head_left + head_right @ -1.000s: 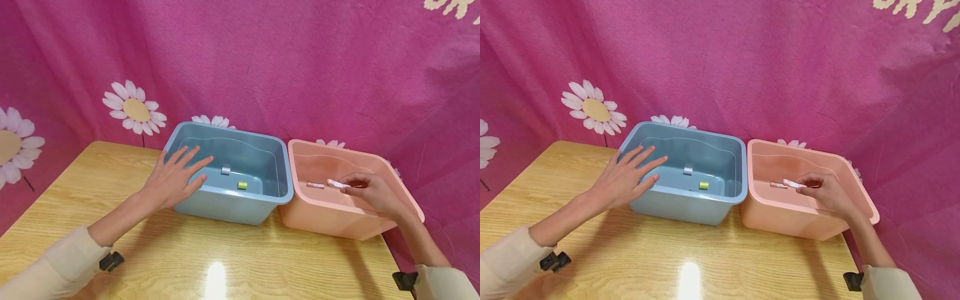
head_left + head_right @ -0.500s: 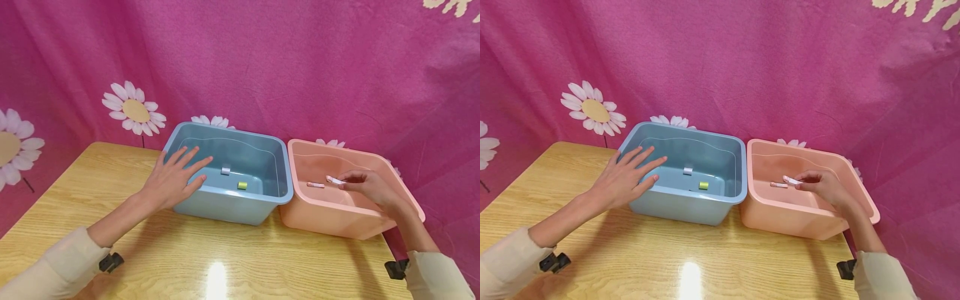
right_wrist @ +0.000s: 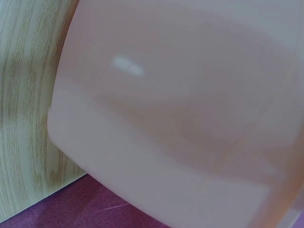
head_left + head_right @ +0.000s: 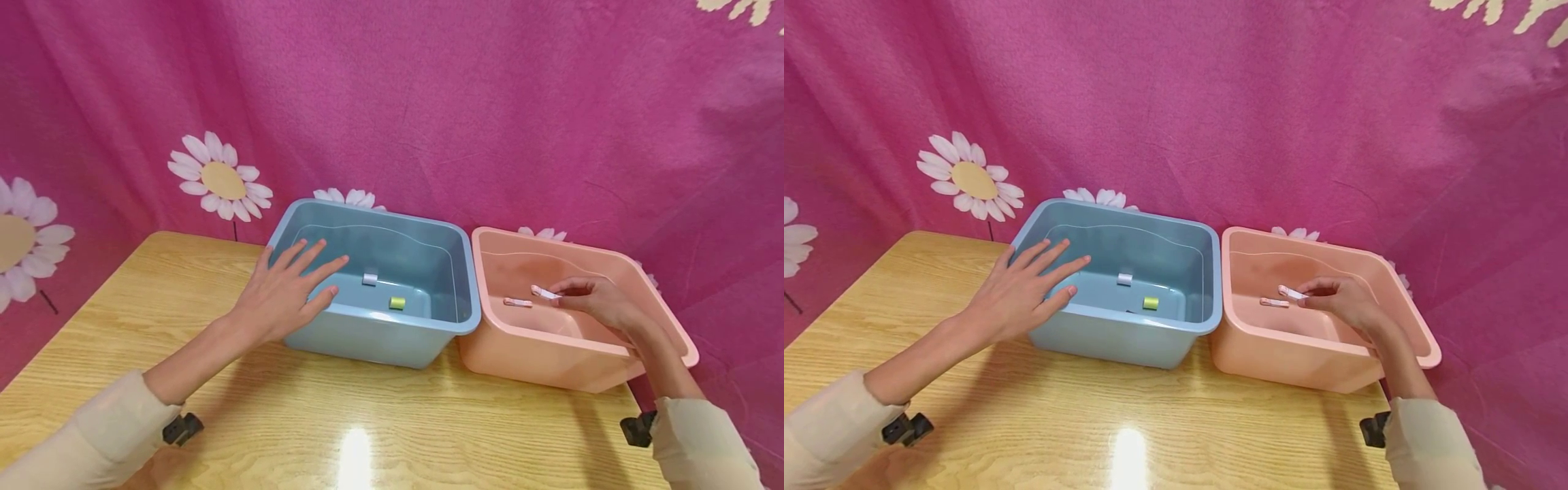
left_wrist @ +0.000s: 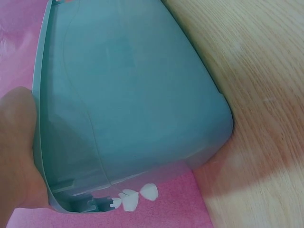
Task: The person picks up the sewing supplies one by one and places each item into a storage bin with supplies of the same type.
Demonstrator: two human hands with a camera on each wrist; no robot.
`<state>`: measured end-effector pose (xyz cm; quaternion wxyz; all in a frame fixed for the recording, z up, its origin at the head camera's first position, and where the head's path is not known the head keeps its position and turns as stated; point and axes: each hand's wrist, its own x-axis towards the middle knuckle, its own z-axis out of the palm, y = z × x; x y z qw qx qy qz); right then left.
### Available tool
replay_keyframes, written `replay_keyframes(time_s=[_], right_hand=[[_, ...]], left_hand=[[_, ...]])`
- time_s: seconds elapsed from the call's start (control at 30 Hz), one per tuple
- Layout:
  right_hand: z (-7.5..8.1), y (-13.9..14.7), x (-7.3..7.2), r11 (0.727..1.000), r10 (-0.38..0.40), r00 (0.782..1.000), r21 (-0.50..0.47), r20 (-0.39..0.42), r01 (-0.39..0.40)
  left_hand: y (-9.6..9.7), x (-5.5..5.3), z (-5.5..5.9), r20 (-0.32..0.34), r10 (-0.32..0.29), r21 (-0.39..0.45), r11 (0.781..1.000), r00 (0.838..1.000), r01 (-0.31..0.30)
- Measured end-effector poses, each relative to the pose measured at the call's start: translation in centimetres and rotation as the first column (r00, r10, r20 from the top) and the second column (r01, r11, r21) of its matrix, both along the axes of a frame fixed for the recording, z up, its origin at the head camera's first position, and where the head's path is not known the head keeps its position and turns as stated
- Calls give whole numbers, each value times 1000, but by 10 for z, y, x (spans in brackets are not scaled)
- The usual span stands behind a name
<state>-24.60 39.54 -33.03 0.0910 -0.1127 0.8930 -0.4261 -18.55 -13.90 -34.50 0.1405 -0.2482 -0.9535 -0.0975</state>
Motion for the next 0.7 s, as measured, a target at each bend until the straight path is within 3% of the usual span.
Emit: replay_keyframes(time_s=[0.7], right_hand=[[-4,-1,-1,1000,14,1000,-22,-22,-14]], left_hand=[[1,1,2,17,12,-10,1000,1000,-12]])
